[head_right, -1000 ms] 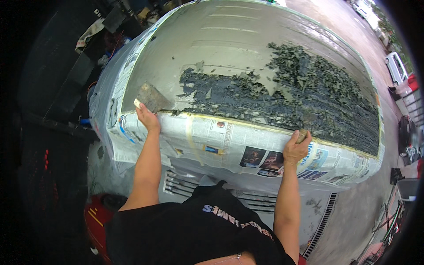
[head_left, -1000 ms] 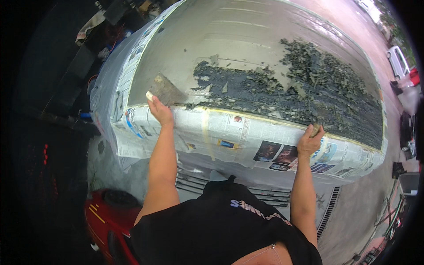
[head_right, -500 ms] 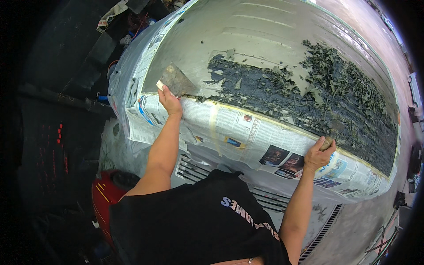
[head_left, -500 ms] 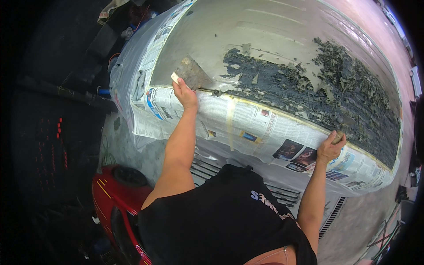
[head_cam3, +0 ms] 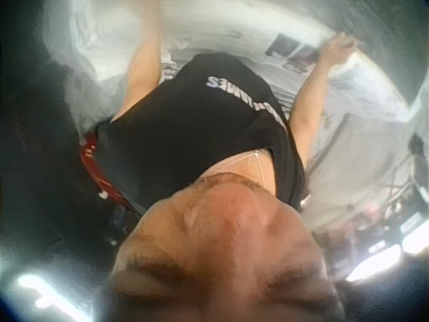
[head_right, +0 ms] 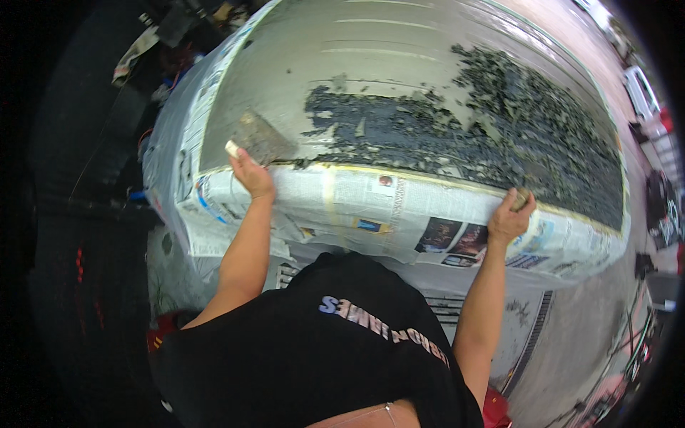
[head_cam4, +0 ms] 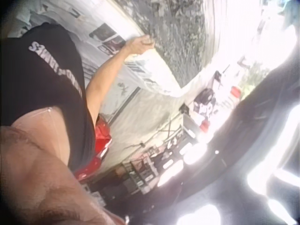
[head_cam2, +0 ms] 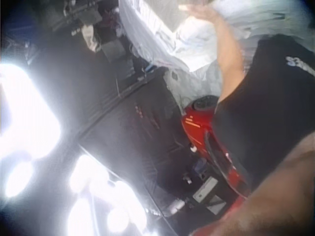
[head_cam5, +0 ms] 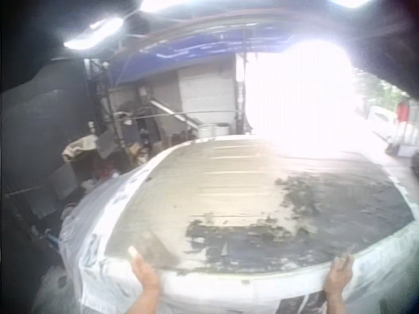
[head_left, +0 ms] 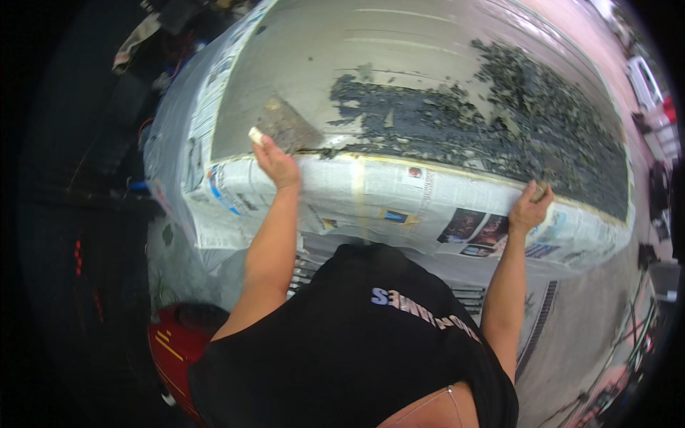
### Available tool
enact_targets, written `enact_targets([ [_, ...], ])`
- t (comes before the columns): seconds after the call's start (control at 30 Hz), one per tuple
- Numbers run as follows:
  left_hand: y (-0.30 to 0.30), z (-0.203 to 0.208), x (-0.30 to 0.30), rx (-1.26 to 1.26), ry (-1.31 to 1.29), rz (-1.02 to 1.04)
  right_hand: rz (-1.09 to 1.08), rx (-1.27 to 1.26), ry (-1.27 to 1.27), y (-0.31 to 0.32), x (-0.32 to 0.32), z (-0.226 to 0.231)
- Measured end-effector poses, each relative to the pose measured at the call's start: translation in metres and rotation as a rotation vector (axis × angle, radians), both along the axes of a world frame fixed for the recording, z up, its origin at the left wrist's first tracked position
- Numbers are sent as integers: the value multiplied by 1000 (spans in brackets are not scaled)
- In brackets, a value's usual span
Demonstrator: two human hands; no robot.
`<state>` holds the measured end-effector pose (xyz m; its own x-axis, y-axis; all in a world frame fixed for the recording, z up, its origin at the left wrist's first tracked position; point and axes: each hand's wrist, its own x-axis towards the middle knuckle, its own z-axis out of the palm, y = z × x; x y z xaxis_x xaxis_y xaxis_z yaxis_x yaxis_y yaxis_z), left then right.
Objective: The person scrapes a thick, dark gray body filler from the hood of a car using a large putty knife in the left hand and a smaller scraper in the right hand. The hood is covered with newspaper to protect the paint. The person repeatedly scrapes the material off the surface and transfers it between the two tools.
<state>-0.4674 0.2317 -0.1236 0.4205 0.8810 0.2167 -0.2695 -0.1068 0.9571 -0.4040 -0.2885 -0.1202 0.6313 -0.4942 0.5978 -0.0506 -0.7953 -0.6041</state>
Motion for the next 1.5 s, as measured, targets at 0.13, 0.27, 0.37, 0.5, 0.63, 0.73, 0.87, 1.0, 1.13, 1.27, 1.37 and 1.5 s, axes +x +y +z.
enact_targets([
  [0.13, 8, -11, -1, -37, -36, -36, 48, 48, -21, 2, 0, 5],
  [0.27, 5, -8, -1, -7, -35, -72, 85, 63, -102, -11, 1, -10],
  [0.37, 7, -13, -2, 31, -51, -72, 180, 206, -101, -18, 3, -9],
  [0.5, 3, -4, -4, 26, -52, -73, 388, 369, -36, -9, -11, 14],
  [0.63, 5, -5, -7, 124, 13, -51, 548, 318, 248, 12, -40, 46],
  [0.73, -1, 4, -8, 114, -4, -59, 629, 156, 312, 16, -48, 59],
  [0.87, 3, 0, -8, 91, -31, -68, 640, 145, 410, 17, -47, 69],
  [1.0, 1, 1, -8, 80, -45, -74, 646, 113, 357, 15, -41, 62],
  [1.13, 1, 0, -9, 100, -27, -54, 634, 111, 342, 10, -38, 58],
  [1.27, -3, 4, -8, 125, -48, -42, 610, 94, 316, 5, -37, 51],
  [1.37, -5, 7, -8, 159, -29, -20, 615, 77, 282, 14, -38, 52],
  [1.5, -3, 6, -9, 146, -19, -27, 652, 83, 269, 23, -33, 51],
])
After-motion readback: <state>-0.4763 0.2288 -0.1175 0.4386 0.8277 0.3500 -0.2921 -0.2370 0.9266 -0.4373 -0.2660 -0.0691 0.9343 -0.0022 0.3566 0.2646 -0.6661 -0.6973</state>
